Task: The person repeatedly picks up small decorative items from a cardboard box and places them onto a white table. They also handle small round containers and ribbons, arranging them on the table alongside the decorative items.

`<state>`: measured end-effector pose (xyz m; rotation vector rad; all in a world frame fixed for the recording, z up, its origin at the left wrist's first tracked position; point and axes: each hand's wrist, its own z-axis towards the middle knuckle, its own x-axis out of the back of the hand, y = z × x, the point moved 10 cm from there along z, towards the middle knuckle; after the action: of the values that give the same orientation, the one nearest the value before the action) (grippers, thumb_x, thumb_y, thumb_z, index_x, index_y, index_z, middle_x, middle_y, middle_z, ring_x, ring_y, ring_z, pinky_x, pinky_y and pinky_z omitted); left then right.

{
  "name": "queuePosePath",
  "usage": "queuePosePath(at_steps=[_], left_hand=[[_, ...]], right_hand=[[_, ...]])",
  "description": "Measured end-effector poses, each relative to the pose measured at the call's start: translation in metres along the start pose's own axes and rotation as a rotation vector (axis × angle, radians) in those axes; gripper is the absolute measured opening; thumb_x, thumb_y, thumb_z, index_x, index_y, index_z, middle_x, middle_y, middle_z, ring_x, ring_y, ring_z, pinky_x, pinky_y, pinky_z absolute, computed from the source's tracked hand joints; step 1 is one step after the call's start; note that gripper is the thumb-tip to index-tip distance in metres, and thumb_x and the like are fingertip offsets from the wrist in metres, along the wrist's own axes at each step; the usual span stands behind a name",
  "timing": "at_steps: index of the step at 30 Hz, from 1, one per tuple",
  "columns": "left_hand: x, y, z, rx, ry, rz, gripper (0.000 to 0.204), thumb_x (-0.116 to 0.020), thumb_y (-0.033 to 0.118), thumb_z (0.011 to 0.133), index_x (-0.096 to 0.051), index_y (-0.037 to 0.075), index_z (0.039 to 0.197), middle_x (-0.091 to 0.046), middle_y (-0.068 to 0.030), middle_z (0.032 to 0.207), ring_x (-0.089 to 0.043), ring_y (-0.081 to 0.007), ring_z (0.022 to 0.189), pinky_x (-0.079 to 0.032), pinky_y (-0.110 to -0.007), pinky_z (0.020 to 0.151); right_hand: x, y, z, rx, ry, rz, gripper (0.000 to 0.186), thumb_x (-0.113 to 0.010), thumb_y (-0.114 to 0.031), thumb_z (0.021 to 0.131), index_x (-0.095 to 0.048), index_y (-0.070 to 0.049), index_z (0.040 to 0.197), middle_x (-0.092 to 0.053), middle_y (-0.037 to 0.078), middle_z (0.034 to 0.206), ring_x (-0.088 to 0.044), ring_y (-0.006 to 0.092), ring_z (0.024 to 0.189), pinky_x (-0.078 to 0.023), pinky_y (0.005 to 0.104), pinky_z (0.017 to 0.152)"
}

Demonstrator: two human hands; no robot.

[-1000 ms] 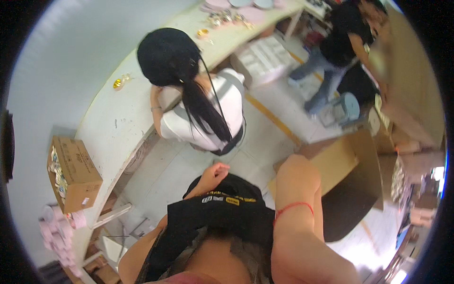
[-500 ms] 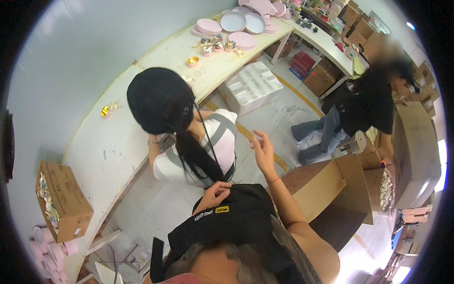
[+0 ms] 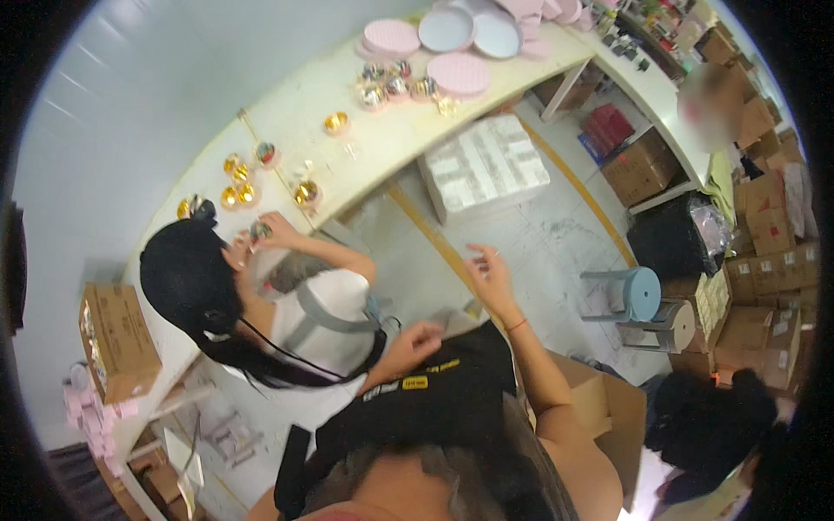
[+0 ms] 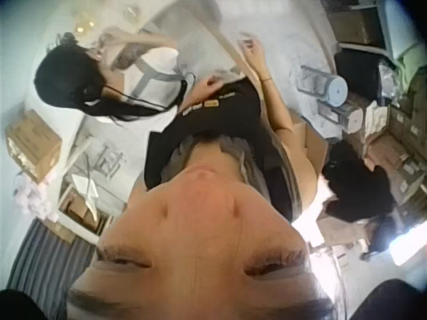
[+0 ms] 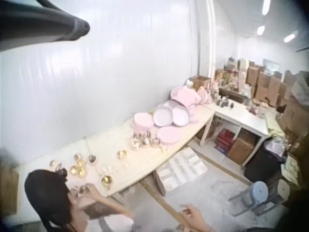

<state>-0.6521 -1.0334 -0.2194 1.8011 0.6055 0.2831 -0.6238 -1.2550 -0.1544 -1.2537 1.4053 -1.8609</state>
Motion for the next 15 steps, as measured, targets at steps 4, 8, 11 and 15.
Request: queuePosePath(at_steps=[4,8,11,15], left_hand=[[-0.011,0.053,0.053,0.04,0.172,-0.029,0.032,-0.062,0.016,0.095,-0.057,0.003,0.124,-0.067,-0.011,0.108,-0.062,-0.0162,0.099,-0.048,-0.031,0.09],[-0.01,0.063,0.096,0.045,0.226,-0.006,0.031,-0.062,0.016,0.095,-0.058,0.004,0.124,-0.066,-0.0091,0.111,-0.061,-0.0151,0.099,-0.048,-0.03,0.09],[0.0,0.047,0.13,0.056,0.214,0.018,0.031,-0.062,0.016,0.096,-0.058,0.005,0.124,-0.066,-0.0072,0.113,-0.061,-0.0135,0.098,-0.047,-0.03,0.09],[0.053,0.032,0.191,0.106,0.309,-0.025,0.033,-0.065,0.014,0.093,-0.06,0.005,0.124,-0.066,-0.0053,0.113,-0.06,-0.0131,0.098,-0.048,-0.029,0.089]], right_hand=[[0.091,0.04,0.015,-0.122,0.032,0.019,0.028,-0.065,-0.012,0.092,-0.063,-0.003,0.118,-0.067,0.01,0.106,-0.065,0.0157,0.085,-0.052,0.0292,0.074],[0.147,0.099,0.04,-0.199,0.093,-0.004,0.028,-0.063,-0.012,0.092,-0.063,-0.002,0.118,-0.068,0.007,0.104,-0.062,0.0121,0.082,-0.051,0.0265,0.072],[0.146,0.127,0.054,-0.25,0.063,0.019,0.028,-0.063,-0.013,0.092,-0.062,0.0,0.118,-0.068,0.005,0.105,-0.059,0.01,0.079,-0.049,0.025,0.07],[0.131,0.123,0.076,-0.259,-0.053,0.031,0.027,-0.065,-0.014,0.092,-0.063,-0.001,0.116,-0.069,0.01,0.107,-0.064,0.0157,0.086,-0.053,0.029,0.074]])
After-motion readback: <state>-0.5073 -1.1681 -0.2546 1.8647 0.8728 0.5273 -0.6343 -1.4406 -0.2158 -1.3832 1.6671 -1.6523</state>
